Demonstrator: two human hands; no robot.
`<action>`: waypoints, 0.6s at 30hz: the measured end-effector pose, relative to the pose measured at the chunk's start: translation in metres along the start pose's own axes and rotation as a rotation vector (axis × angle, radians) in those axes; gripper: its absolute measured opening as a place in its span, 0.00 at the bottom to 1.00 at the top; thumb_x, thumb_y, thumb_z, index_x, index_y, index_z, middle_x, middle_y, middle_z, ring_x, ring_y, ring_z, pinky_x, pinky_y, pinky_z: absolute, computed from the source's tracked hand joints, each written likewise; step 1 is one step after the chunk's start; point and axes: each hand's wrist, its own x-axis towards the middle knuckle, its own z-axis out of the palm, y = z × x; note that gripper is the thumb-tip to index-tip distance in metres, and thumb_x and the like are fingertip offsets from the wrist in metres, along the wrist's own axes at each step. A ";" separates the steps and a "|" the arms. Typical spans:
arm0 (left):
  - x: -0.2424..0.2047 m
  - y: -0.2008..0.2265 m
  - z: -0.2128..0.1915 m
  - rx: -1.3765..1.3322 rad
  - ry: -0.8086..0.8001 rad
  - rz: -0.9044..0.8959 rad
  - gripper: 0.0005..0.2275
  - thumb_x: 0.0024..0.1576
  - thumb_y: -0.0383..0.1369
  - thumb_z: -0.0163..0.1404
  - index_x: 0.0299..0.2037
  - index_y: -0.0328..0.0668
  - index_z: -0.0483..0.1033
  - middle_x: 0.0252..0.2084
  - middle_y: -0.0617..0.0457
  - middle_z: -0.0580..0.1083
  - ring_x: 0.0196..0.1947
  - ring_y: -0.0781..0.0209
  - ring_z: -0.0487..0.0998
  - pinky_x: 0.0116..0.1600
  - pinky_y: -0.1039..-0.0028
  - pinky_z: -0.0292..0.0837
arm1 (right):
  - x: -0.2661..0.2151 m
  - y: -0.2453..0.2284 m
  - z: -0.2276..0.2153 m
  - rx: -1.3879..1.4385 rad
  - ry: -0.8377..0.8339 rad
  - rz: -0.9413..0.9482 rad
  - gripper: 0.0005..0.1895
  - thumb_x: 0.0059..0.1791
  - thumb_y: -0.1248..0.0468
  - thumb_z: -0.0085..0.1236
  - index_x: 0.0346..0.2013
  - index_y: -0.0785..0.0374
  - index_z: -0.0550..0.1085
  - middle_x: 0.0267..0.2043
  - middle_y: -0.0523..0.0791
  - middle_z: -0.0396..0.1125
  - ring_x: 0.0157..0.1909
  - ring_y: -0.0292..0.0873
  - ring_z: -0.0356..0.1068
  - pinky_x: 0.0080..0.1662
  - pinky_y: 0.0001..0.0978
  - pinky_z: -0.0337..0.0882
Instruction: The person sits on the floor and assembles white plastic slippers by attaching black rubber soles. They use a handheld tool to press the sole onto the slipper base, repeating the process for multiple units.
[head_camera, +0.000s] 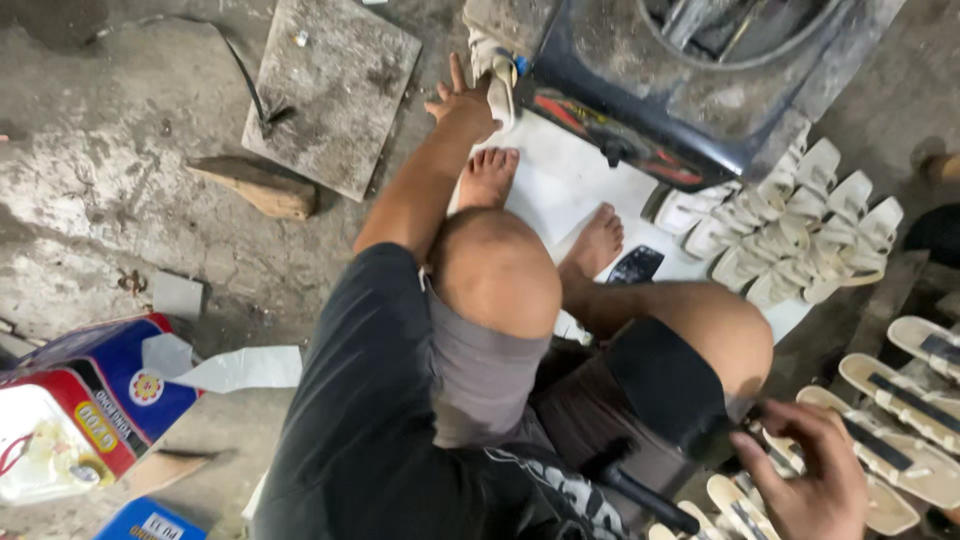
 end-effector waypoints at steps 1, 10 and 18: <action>0.013 0.001 -0.004 0.090 -0.026 -0.028 0.46 0.50 0.51 0.62 0.76 0.62 0.44 0.78 0.47 0.26 0.76 0.39 0.42 0.69 0.38 0.50 | 0.000 0.004 -0.001 -0.009 0.040 -0.032 0.22 0.45 0.73 0.67 0.52 0.73 0.72 0.52 0.53 0.67 0.48 0.41 0.71 0.53 0.31 0.74; -0.047 -0.114 -0.033 0.069 0.944 0.364 0.15 0.57 0.32 0.56 0.55 0.48 0.78 0.63 0.58 0.72 0.57 0.48 0.73 0.62 0.48 0.65 | -0.001 -0.022 -0.023 -0.135 0.151 -0.343 0.10 0.55 0.74 0.63 0.50 0.74 0.74 0.51 0.54 0.71 0.49 0.41 0.72 0.51 0.26 0.74; -0.312 -0.124 -0.136 -0.224 1.250 0.839 0.14 0.57 0.16 0.51 0.50 0.42 0.79 0.56 0.53 0.77 0.53 0.48 0.81 0.57 0.66 0.78 | 0.009 -0.149 -0.015 -0.420 0.099 -0.870 0.12 0.50 0.69 0.70 0.47 0.60 0.79 0.48 0.47 0.74 0.47 0.43 0.76 0.49 0.30 0.76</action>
